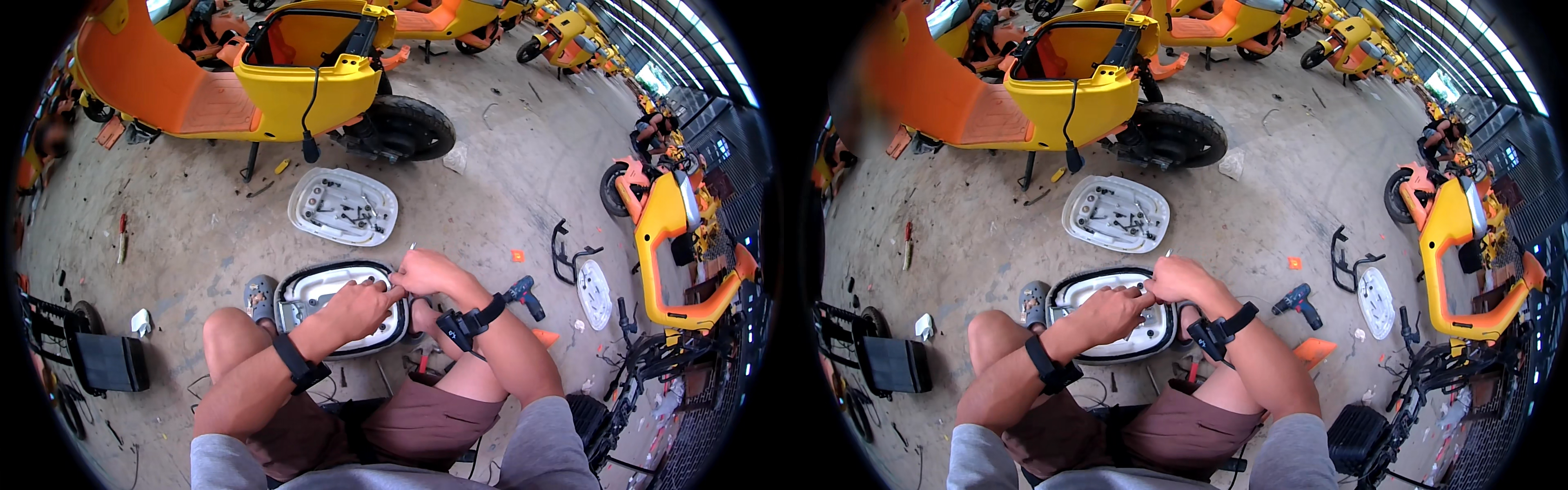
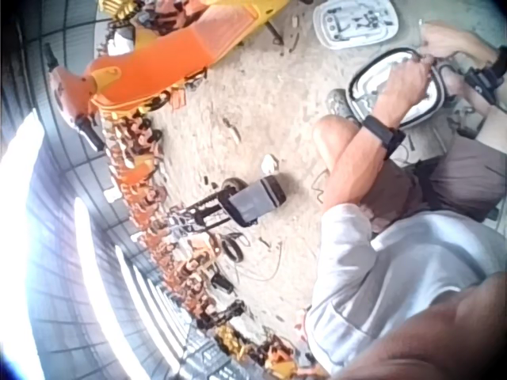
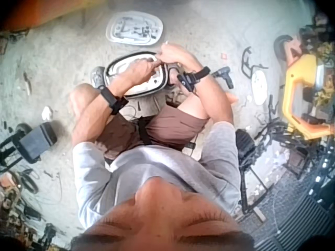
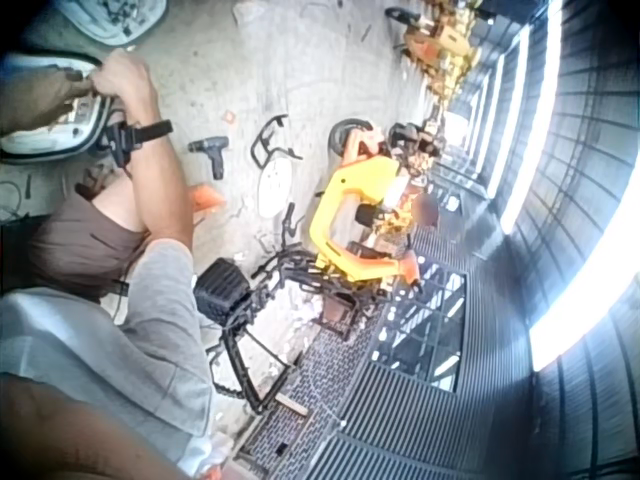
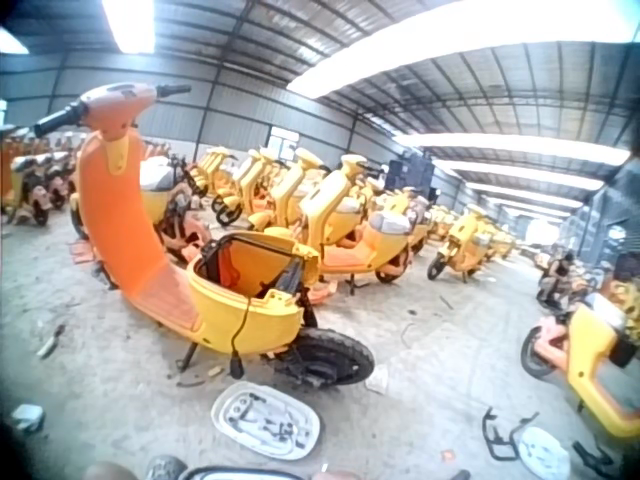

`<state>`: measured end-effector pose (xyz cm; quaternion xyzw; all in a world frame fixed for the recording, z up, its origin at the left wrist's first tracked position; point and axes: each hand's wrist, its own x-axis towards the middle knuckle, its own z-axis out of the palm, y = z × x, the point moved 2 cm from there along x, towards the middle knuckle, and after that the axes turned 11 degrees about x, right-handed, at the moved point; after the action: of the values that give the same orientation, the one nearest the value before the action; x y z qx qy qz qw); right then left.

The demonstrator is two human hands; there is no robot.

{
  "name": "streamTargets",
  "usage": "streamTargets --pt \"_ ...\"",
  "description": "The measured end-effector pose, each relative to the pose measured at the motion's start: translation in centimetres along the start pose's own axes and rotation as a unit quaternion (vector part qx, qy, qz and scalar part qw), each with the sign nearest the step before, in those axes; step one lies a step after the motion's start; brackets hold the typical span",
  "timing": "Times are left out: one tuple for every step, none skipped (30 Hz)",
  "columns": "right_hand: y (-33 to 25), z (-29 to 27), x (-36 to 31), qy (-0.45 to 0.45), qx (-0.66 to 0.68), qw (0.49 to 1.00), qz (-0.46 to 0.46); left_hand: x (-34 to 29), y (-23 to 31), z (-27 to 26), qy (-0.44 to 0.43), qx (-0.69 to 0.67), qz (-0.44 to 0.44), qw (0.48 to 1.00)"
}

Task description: The person assembles a scooter headlight panel by placing a metal bracket into the plastic housing and tightening multiple screws with a screwdriver while holding the assembly on their lap.

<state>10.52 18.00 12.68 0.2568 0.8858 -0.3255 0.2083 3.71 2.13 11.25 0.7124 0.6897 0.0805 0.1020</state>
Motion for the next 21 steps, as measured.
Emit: streamTargets --pt "0.0 -0.2 0.0 0.005 0.002 1.000 -0.003 -0.1 -0.1 0.1 0.015 0.018 0.018 1.000" --pt "0.0 -0.3 0.0 0.009 0.005 1.000 -0.005 -0.2 -0.2 0.3 0.010 0.021 0.009 1.000" --pt "0.1 -0.3 0.0 0.032 0.015 0.999 -0.028 -0.2 -0.2 0.1 0.007 0.022 0.001 1.000" --pt "0.2 -0.4 -0.1 0.054 0.026 0.997 -0.051 -0.3 -0.2 0.0 0.003 0.024 -0.008 1.000" --pt "0.3 -0.5 -0.2 0.076 0.037 0.994 -0.074 -0.2 -0.4 -0.1 0.006 0.036 -0.008 0.999" --pt "0.2 -0.7 -0.5 0.075 0.028 0.992 -0.096 -0.2 -0.5 -0.2 0.010 0.046 -0.008 0.999" --pt "0.1 -0.9 -0.9 0.073 0.020 0.990 -0.117 -0.1 -0.6 -0.3 0.013 0.057 -0.008 0.998" --pt "-0.1 -1.1 -1.2 0.071 0.011 0.988 -0.138 -0.1 -0.6 -0.3 0.011 0.061 -0.011 0.998" --pt "-0.3 -1.1 -1.4 0.039 0.002 0.993 -0.116 0.0 -0.5 -0.5 0.009 0.066 -0.012 0.998" --pt "-0.5 -1.1 -1.6 0.007 -0.007 0.996 -0.093 0.1 -0.4 -0.6 0.007 0.071 -0.014 0.997" --pt "-0.7 -1.1 -1.7 -0.026 -0.016 0.997 -0.070 0.1 -0.5 -0.4 0.038 0.084 -0.016 0.996" --pt "-0.9 -1.0 -1.8 -0.025 -0.025 0.998 -0.060 0.1 -0.4 -0.3 0.068 0.097 -0.017 0.993" --pt "-1.1 -0.9 -1.8 -0.024 -0.033 0.998 -0.051 0.1 -0.4 -0.2 0.098 0.110 -0.018 0.989" --pt "-1.3 -0.8 -1.7 -0.023 -0.042 0.998 -0.041 0.0 -0.4 -0.1 0.122 0.118 -0.023 0.985" --pt "-1.3 -0.7 -1.6 -0.030 -0.051 0.998 -0.035 0.0 -0.2 -0.5 0.147 0.127 -0.028 0.981" --pt "-1.2 -0.6 -1.5 -0.036 -0.061 0.997 -0.029 0.0 -0.1 -0.9 0.171 0.136 -0.034 0.975" --pt "-1.1 -0.5 -1.3 -0.042 -0.071 0.996 -0.022 0.1 0.0 -1.1 0.143 0.109 -0.046 0.983" --pt "-0.8 -0.2 -1.1 -0.036 -0.065 0.997 -0.028 0.3 0.1 -1.6 0.114 0.083 -0.058 0.988" --pt "-0.4 0.1 -0.7 -0.029 -0.058 0.997 -0.034 0.4 0.0 -1.8 0.086 0.057 -0.070 0.992" --pt "0.0 0.3 -0.4 -0.022 -0.052 0.998 -0.039 0.6 -0.1 -1.7 0.042 0.013 -0.065 0.997" --pt "0.1 0.3 -0.3 -0.027 -0.028 0.999 -0.037 0.5 -0.2 -1.4 -0.002 -0.032 -0.062 0.998"
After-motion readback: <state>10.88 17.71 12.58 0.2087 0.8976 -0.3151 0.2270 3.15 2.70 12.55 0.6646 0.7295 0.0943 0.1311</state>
